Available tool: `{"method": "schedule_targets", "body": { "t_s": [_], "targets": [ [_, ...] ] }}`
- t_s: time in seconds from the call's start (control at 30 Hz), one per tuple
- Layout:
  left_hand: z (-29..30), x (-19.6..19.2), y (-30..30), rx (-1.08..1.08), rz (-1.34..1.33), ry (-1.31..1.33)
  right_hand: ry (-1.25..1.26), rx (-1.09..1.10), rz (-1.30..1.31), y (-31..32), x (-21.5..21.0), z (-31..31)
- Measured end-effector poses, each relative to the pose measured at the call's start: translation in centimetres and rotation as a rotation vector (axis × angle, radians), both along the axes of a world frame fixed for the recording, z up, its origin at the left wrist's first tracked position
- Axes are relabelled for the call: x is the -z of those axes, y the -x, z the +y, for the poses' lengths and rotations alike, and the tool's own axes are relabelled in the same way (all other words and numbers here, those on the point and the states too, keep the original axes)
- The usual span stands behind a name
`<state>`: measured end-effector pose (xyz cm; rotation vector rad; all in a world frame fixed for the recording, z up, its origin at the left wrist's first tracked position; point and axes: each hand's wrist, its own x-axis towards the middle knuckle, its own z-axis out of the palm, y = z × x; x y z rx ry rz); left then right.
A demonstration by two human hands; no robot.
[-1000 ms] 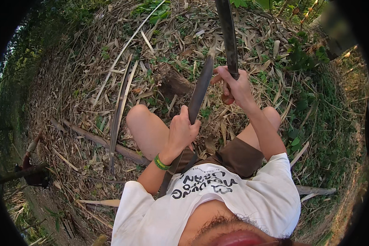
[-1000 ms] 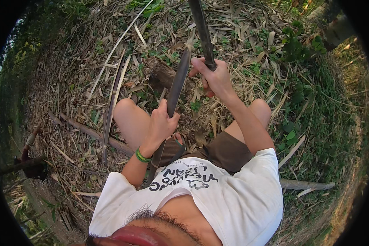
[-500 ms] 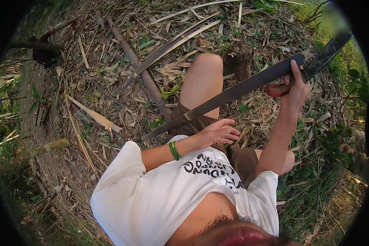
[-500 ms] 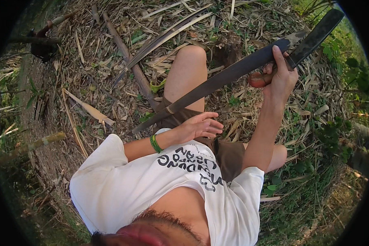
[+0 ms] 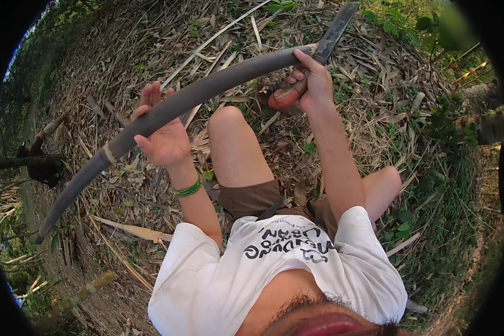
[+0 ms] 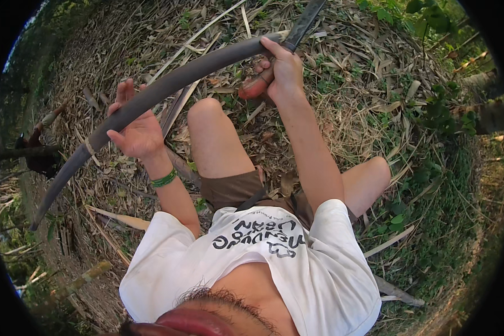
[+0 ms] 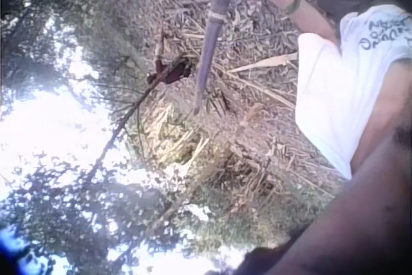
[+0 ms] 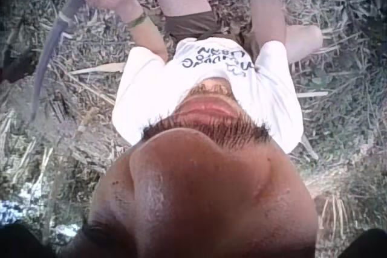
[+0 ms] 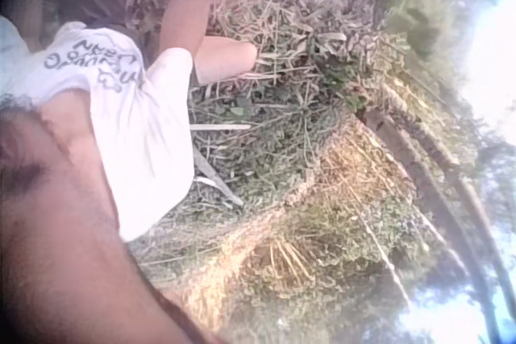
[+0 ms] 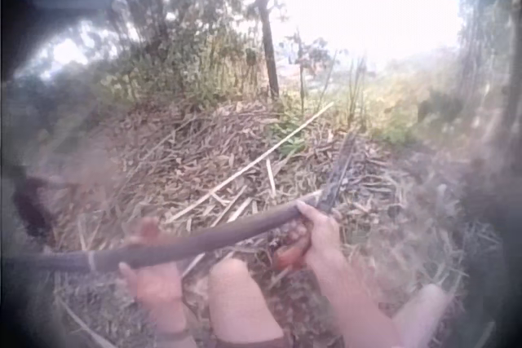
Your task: The person shaves a long strip of bamboo with a machete and handles a curved piece of wood while sitting on the ground in a forest.
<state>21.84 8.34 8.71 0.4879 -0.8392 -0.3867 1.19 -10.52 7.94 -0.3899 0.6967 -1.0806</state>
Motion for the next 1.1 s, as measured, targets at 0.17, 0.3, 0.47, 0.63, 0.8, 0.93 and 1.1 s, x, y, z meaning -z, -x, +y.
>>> {"method": "schedule_targets", "body": {
  "t_s": [0.17, 0.3, 0.47, 0.63, 0.8, 0.93, 1.1],
  "targets": [
    [-5.4, -5.9, -3.4, 0.032, -0.084, 0.272, 0.066, -0.321, 0.417, 1.0, 6.4, -0.8],
    [-10.0, -6.6, -1.4, -0.079, -0.065, 0.113, 0.256, -0.383, 0.959, 3.7, 11.2, 1.9],
    [-15.1, -4.4, 0.9, -0.149, -0.14, 0.014, 0.176, -0.304, 0.958, 5.8, 15.1, 5.8],
    [-15.3, -4.6, 0.9, -0.223, -0.145, -0.154, 0.12, -0.237, 0.746, 6.4, 15.1, 6.5],
    [-15.4, -4.8, 1.1, -0.146, -0.044, -0.16, 0.113, -0.255, 0.67, 5.2, 15.0, 5.7],
    [-16.3, -3.9, 2.0, -0.18, -0.09, -0.153, 0.144, -0.285, 0.687, 4.3, 14.6, 5.1],
    [-17.3, -3.6, 3.0, -0.167, -0.137, -0.151, 0.206, -0.28, 0.699, 3.8, 13.0, 3.3]
  ]
}}
